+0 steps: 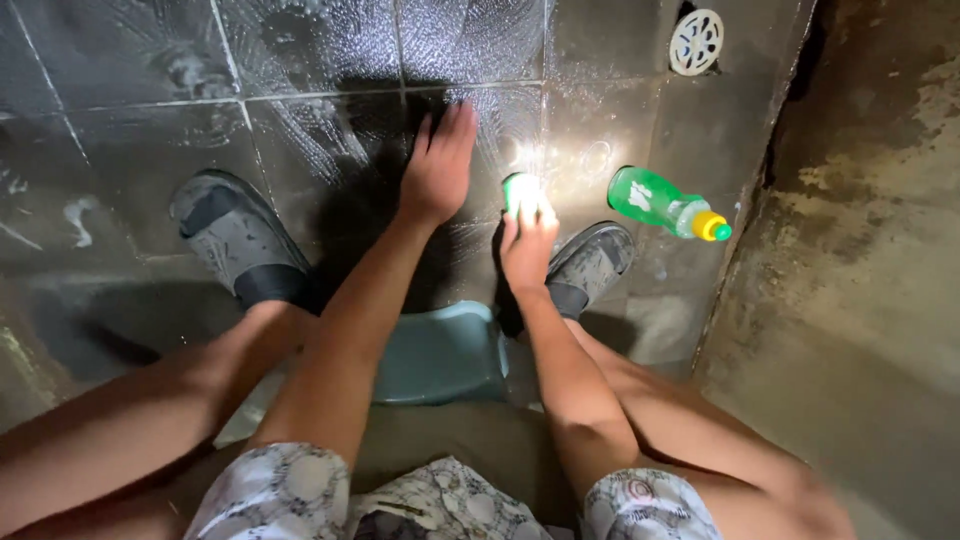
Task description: The person sits on a small stool and scrubs a tiled floor with a green sponge and a pink sponge, using liquid detergent from a green bottle. The person repeatedly scrubs the same area, occasionally reapplying detergent.
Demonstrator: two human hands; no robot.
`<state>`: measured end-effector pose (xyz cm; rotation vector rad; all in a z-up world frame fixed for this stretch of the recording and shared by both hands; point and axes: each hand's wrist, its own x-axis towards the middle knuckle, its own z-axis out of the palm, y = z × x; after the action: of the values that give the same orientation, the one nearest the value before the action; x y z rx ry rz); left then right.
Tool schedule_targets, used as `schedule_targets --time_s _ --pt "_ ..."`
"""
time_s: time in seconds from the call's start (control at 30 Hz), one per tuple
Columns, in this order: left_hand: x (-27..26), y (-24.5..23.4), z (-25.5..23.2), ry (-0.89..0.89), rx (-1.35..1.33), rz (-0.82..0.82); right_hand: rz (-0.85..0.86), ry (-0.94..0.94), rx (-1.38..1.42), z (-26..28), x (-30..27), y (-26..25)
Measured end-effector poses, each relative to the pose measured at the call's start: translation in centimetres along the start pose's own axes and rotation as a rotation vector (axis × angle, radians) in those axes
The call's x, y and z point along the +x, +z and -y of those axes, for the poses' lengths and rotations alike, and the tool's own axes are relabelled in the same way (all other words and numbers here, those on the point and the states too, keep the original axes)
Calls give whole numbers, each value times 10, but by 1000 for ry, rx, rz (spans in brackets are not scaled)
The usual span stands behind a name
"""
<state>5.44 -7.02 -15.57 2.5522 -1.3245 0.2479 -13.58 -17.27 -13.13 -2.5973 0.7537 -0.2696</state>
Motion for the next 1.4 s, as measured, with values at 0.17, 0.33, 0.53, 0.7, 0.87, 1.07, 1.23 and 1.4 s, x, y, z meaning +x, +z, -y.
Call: schedule_targets --time_s 0.17,0.33,0.53,0.7,0.87,1.07,1.23,1.4 --pt "23 -15 21 -149 39 35 -142 88 -45 -48 38 46" --pt "-57 -61 -4 -128 -106 174 -124 127 -31 -26 112 55" --pt "-78 -55 -35 -122 -218 245 50 -79 120 7 71 24" --pt "5 5 -30 -113 -212 -1 35 9 -65 -13 -35 -10" --pt "64 -2 24 -225 -209 59 62 190 -35 2 7 -16" --pt "-24 -63 59 -279 -265 150 -153 261 15 -21 64 35" --pt "-110 -68 10 -213 -125 341 -91 113 -59 -5 86 77" --pt "-91 -44 -12 -110 -223 204 133 91 225 75 48 9"
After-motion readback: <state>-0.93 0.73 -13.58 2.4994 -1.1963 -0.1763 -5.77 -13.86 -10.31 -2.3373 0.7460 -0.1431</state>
